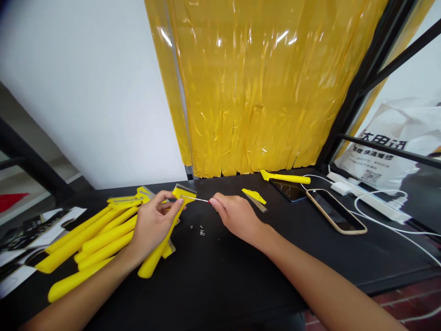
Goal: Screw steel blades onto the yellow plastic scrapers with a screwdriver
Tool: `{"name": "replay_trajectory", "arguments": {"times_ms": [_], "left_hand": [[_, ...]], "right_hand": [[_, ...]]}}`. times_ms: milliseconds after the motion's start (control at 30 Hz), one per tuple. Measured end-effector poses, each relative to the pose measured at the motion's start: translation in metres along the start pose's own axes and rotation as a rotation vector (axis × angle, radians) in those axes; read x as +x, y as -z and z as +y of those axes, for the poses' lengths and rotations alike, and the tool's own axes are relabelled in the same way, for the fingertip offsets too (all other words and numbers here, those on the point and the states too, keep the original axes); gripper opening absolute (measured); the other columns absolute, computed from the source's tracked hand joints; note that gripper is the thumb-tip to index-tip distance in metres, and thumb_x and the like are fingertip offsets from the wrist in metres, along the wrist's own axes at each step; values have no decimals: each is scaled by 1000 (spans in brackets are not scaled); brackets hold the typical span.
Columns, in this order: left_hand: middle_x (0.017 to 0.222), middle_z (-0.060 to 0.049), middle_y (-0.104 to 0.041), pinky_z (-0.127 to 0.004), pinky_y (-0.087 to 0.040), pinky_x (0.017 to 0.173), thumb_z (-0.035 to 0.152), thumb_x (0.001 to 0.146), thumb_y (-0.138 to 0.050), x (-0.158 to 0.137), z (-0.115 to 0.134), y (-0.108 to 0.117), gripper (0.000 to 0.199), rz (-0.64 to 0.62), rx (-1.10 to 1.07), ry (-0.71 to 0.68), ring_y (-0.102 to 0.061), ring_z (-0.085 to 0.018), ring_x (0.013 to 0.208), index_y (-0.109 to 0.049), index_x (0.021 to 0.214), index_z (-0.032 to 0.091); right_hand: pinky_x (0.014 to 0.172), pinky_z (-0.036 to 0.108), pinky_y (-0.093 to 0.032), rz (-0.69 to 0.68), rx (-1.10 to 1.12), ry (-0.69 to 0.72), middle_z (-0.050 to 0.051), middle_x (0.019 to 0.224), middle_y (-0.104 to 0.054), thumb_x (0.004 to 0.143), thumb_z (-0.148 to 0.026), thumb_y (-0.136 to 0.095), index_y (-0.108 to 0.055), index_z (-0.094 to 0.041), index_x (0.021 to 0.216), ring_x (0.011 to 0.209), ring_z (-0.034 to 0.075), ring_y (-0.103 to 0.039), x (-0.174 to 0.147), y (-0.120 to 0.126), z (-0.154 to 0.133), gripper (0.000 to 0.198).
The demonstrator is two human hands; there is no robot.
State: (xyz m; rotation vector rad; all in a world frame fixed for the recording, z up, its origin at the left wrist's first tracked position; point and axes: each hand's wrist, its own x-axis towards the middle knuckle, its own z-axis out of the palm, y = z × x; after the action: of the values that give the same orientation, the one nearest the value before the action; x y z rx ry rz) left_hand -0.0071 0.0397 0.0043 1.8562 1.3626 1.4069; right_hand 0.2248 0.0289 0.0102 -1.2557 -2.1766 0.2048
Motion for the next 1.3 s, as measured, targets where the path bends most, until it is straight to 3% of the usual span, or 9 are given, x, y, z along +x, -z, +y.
{"name": "replay_trajectory", "arguments": {"times_ms": [200,400,567,633,800,1000,1133,1300], "left_hand": [[72,1,-72,-22,-51,48,37,88,-66,0,0,1,17,-29,-35,3,-73,-19,65,-57,89,23],[74,1,-73,-20,-50,50,34,89,-65,-1,2,1,14,-39,10,-47,-73,-18,68,-59,89,22],[82,0,-73,-22,-55,56,34,89,-65,0,3,2,13,-47,-19,-60,-74,-18,72,-63,94,22],[91,0,-73,-24,-58,64,34,89,-66,1,4,2,15,-38,-65,-56,-75,-18,76,-64,98,23],[94,-1,-73,-26,-61,69,35,89,-66,0,5,0,19,-25,-75,-66,-75,-18,78,-66,103,23],[95,-3,-75,-29,-62,71,37,88,-67,0,3,0,32,-9,-64,-59,-75,-20,78,-66,116,23],[93,-4,-76,-28,-61,67,37,87,-67,0,-1,0,41,10,-70,-32,-76,-21,76,-65,125,22],[95,-3,-75,-25,-60,65,36,88,-67,0,0,0,40,14,-47,-40,-76,-19,76,-66,125,22]], "right_hand": [[61,28,-38,14,114,-54,1,82,-68,100,-39,-47,-52,-23,108,70,18,-63,-4,2,-9,19],[68,30,-39,25,69,-17,3,83,-69,106,-38,-30,-54,-22,86,79,19,-66,-1,2,-4,36],[60,27,-37,33,93,-94,-1,79,-66,99,-41,-48,-50,-24,104,67,17,-61,-2,3,-9,18],[60,27,-37,31,99,-75,0,80,-66,100,-38,-47,-50,-23,103,67,17,-61,-3,2,-9,16],[66,29,-38,28,50,-29,2,77,-65,106,-39,-31,-53,-22,85,72,18,-63,-2,0,-7,35],[60,27,-38,21,140,-82,-2,76,-64,100,-38,-47,-50,-24,107,65,17,-60,-4,1,-10,17],[64,29,-41,23,120,-36,2,83,-69,102,-37,-43,-55,-23,103,72,18,-63,-3,-2,-7,18],[79,31,-45,86,110,19,3,99,-73,104,-40,-40,-64,-25,102,91,20,-68,-1,1,-4,28]]}}
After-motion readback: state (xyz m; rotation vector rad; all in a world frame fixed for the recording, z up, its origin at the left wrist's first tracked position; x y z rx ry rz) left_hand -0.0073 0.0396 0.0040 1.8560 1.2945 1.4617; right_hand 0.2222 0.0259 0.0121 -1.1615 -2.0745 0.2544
